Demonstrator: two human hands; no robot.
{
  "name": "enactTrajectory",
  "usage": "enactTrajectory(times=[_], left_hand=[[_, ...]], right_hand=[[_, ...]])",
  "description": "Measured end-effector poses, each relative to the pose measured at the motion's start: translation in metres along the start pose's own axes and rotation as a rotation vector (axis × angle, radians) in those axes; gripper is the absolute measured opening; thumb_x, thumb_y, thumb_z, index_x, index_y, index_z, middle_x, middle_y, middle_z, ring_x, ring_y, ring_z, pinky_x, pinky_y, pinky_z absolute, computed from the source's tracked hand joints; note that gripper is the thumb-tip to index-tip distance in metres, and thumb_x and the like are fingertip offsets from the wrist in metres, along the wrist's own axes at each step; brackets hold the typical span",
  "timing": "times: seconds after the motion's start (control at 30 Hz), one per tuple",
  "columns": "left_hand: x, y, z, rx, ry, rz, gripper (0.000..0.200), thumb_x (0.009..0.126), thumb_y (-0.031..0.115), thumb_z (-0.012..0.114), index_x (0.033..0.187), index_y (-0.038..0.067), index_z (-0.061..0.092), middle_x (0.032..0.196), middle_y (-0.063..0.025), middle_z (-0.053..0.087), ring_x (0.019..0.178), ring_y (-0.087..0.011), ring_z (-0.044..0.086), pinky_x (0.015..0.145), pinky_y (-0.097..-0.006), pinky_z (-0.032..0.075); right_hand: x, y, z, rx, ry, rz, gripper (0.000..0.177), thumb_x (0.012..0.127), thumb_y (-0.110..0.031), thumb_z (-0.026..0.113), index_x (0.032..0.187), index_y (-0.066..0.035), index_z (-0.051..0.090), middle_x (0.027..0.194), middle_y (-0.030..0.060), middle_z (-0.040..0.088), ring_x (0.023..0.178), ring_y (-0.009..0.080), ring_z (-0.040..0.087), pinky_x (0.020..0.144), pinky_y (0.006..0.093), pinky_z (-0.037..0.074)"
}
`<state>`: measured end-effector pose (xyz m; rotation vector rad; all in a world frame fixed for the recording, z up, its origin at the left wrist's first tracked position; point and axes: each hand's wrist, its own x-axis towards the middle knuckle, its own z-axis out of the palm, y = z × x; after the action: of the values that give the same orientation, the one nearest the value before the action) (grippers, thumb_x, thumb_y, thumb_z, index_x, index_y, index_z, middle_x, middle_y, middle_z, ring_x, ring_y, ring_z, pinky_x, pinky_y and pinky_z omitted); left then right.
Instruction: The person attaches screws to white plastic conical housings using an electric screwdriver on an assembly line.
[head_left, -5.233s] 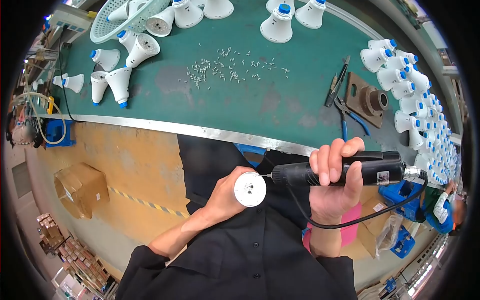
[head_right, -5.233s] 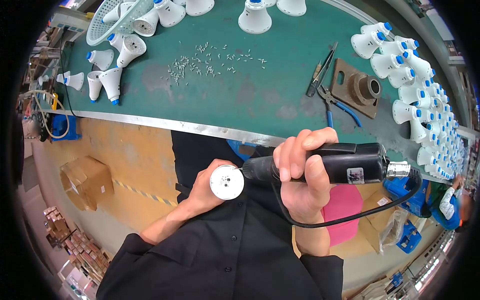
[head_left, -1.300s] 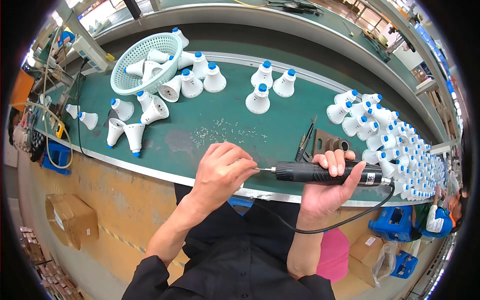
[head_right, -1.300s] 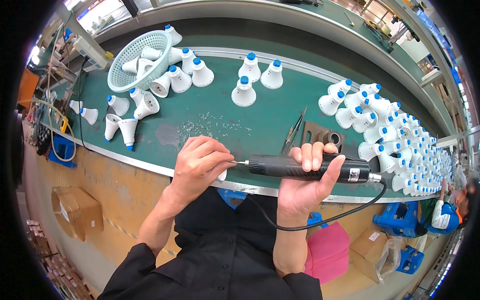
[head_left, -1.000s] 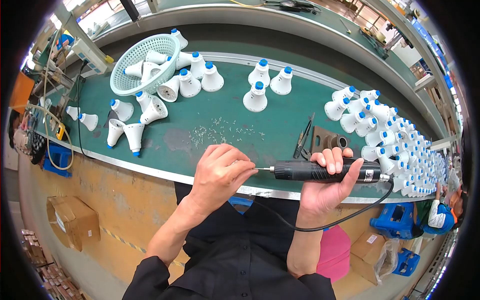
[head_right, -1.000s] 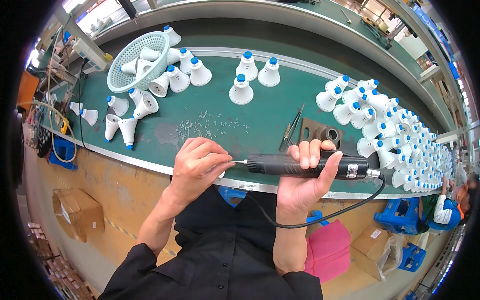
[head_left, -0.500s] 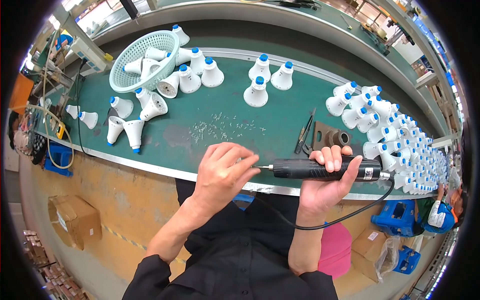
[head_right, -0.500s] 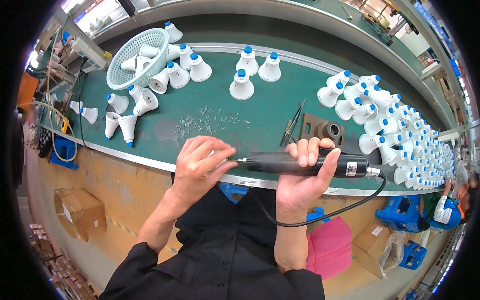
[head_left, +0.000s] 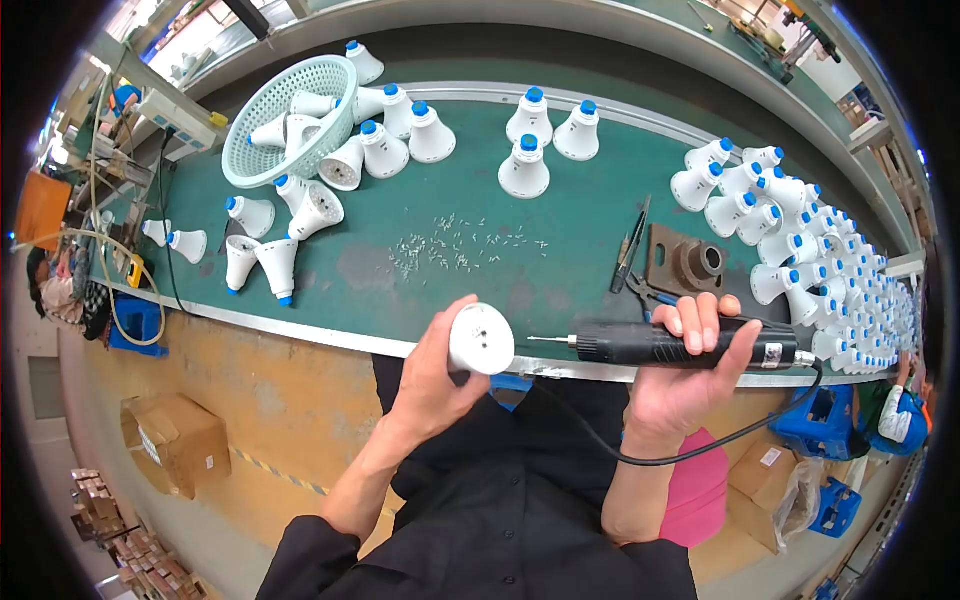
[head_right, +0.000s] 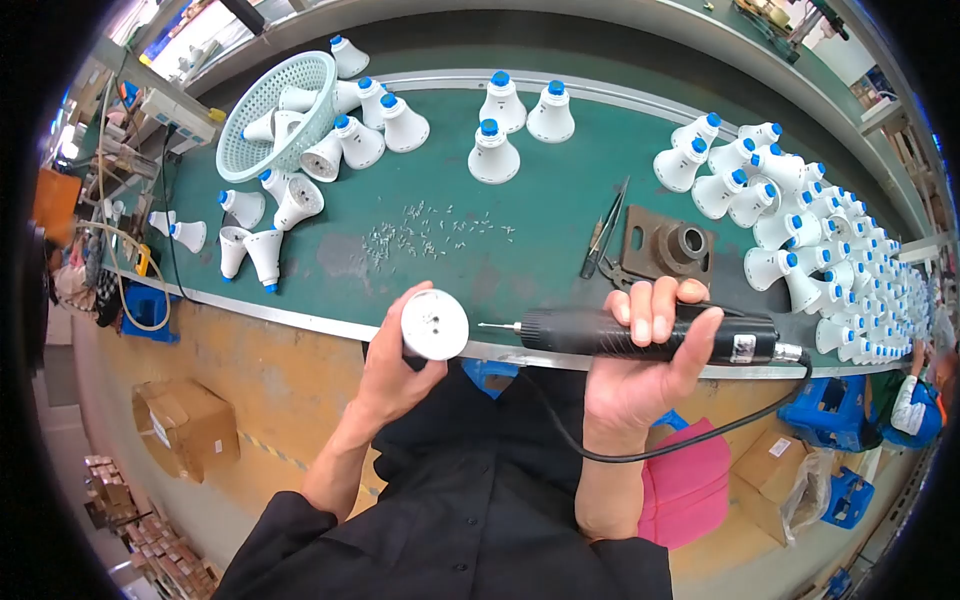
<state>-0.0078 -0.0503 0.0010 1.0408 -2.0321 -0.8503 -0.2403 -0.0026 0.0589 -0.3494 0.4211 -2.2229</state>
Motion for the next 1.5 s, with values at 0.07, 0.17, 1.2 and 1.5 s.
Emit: enactTrajectory(times=[0.07,0.17,1.2,1.5], left_hand=[[-0.015,0.001,0.000,-0.292,-0.095,-0.174,0.074,0.068,0.000,0.079,0.134,0.002,0.047,0.120,-0.0130,0.058,0.107,-0.0239,0.060,0.093,-0.0331,0.048],[-0.032,0.008,-0.002,-0.409,-0.140,-0.318,0.067,0.066,0.009,0.090,0.122,0.003,0.053,0.115,-0.0068,0.058,0.103,-0.0151,0.058,0.091,-0.0290,0.047],[-0.094,-0.010,0.029,-0.297,-0.234,-0.454,0.046,0.071,0.004,0.085,0.109,0.005,0.058,0.093,-0.0079,0.070,0.088,-0.0199,0.072,0.077,-0.0297,0.055],[-0.093,-0.008,0.029,-0.286,-0.255,-0.468,0.044,0.073,0.000,0.080,0.110,0.005,0.057,0.095,-0.0097,0.071,0.090,-0.0220,0.072,0.078,-0.0305,0.055]], right_hand=[[-0.002,-0.005,0.001,0.025,-0.013,0.027,0.027,0.098,-0.036,0.063,0.103,-0.010,0.056,0.072,-0.0043,0.043,0.065,0.0078,0.044,0.071,0.0265,0.040],[-0.006,-0.008,0.004,0.104,-0.037,0.089,0.029,0.098,-0.037,0.063,0.103,-0.010,0.054,0.071,-0.0044,0.042,0.064,0.0075,0.044,0.071,0.0256,0.040],[-0.047,0.035,-0.014,-0.390,-0.253,0.335,0.029,0.097,-0.037,0.062,0.106,-0.011,0.052,0.071,-0.0034,0.046,0.061,0.0084,0.046,0.067,0.0271,0.037],[-0.048,0.035,-0.015,-0.397,-0.247,0.348,0.028,0.097,-0.036,0.062,0.106,-0.011,0.052,0.071,-0.0032,0.046,0.061,0.0089,0.046,0.066,0.0272,0.037]])
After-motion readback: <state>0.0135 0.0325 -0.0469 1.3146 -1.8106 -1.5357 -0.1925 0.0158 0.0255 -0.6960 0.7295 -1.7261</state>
